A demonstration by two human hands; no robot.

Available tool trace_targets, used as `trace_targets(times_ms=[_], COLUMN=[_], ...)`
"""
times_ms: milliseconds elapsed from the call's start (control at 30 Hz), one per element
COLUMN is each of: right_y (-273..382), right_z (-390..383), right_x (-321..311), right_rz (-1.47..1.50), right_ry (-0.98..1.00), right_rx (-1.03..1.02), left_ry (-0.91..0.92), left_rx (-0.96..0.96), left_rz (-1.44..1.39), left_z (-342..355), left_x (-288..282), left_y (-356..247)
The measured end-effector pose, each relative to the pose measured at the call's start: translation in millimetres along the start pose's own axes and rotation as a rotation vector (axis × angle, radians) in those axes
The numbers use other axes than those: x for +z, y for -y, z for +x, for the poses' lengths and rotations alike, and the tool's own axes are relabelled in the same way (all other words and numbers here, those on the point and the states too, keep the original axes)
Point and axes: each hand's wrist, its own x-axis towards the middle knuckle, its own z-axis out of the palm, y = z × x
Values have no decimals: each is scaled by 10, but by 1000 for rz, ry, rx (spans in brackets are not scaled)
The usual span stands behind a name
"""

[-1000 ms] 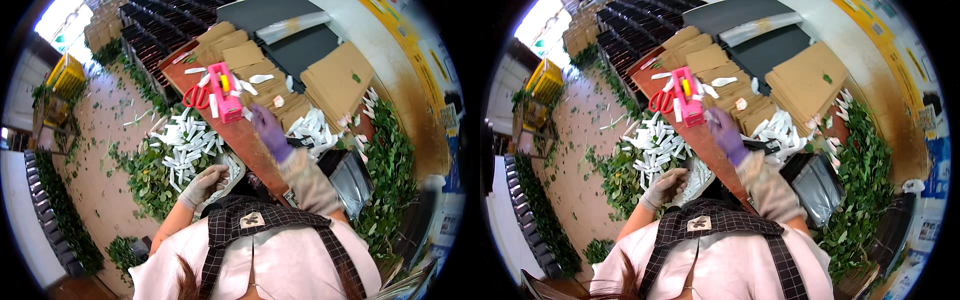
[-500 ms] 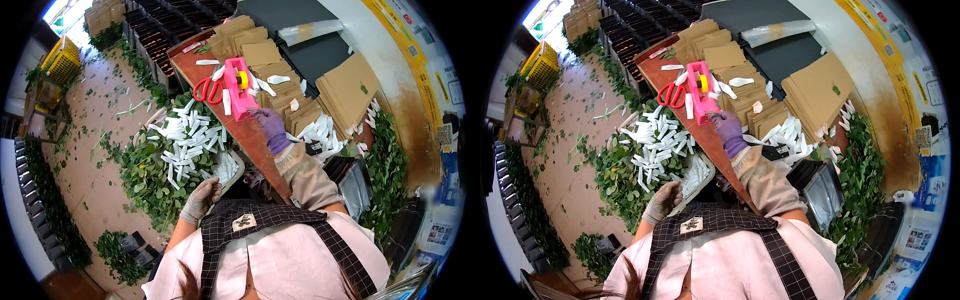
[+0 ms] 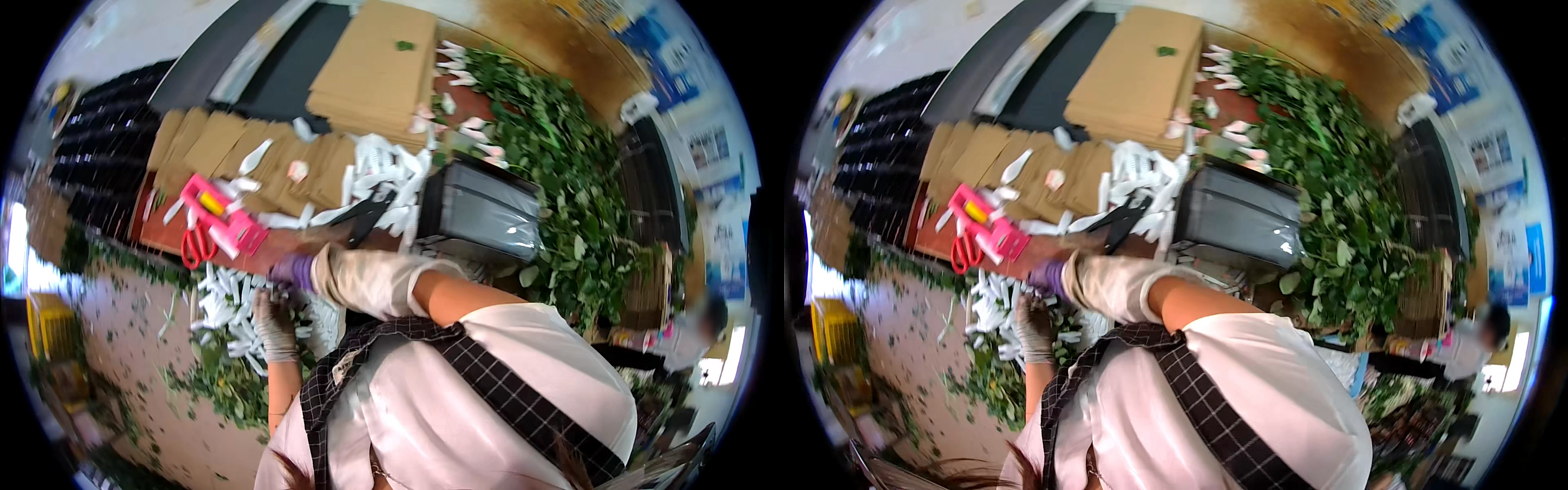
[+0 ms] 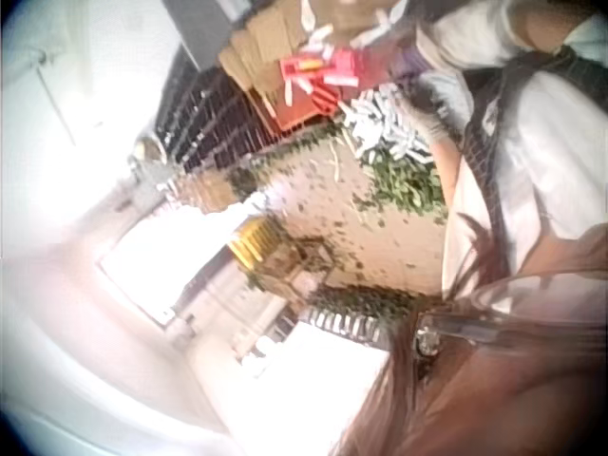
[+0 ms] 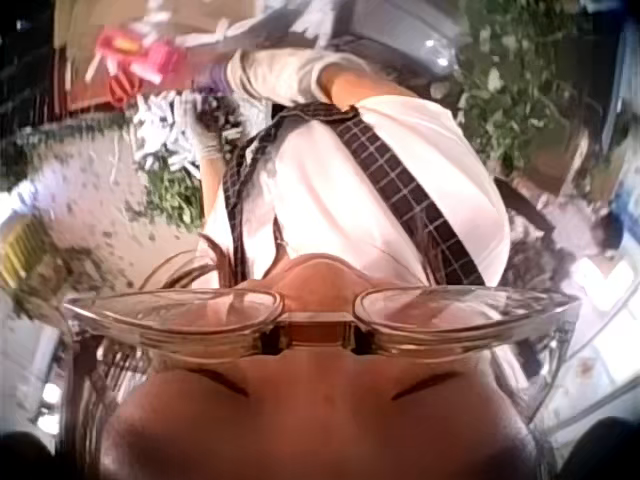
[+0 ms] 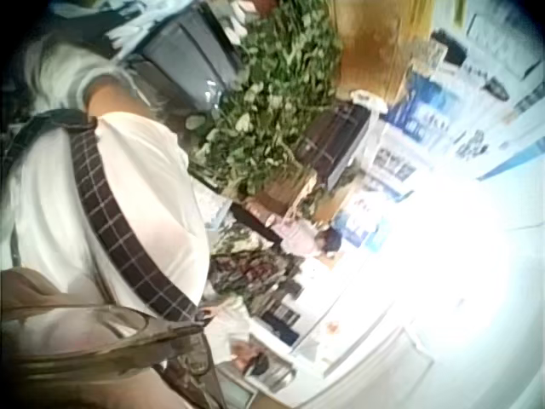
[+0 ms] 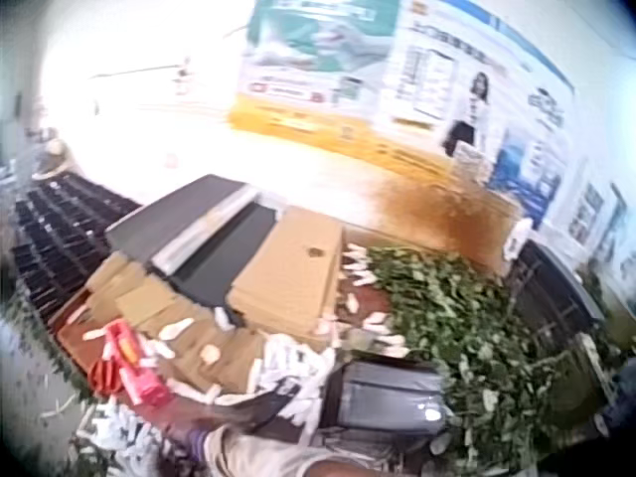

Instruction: The person places several roses into a black protective sleeve, inserts a small cardboard support, and then uses a handheld tape dispenser to seal the sleeve.

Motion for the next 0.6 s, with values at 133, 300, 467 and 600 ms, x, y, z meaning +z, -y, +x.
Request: trace_targets(times_ms=[133, 300, 467, 600], right_y=[588, 1427, 1330, 1467], right_z=[-1340, -2863, -3125, -2942], right_x=[-319, -2238, -3062, -2847], right_rz=[-321, -1116, -1497, -1725], right_ry=[-192, -191, 67, -50], right_rx=[-405, -848, -313, 210], left_ry=[-63, 27, 336, 420], left_rx=[200, 178, -23, -120], left_rz=[139, 415, 421, 510], left_z=[210, -143, -242, -264], left_x=[172, 925, 1530, 1884], left_y=[-92, -1, 536, 834])
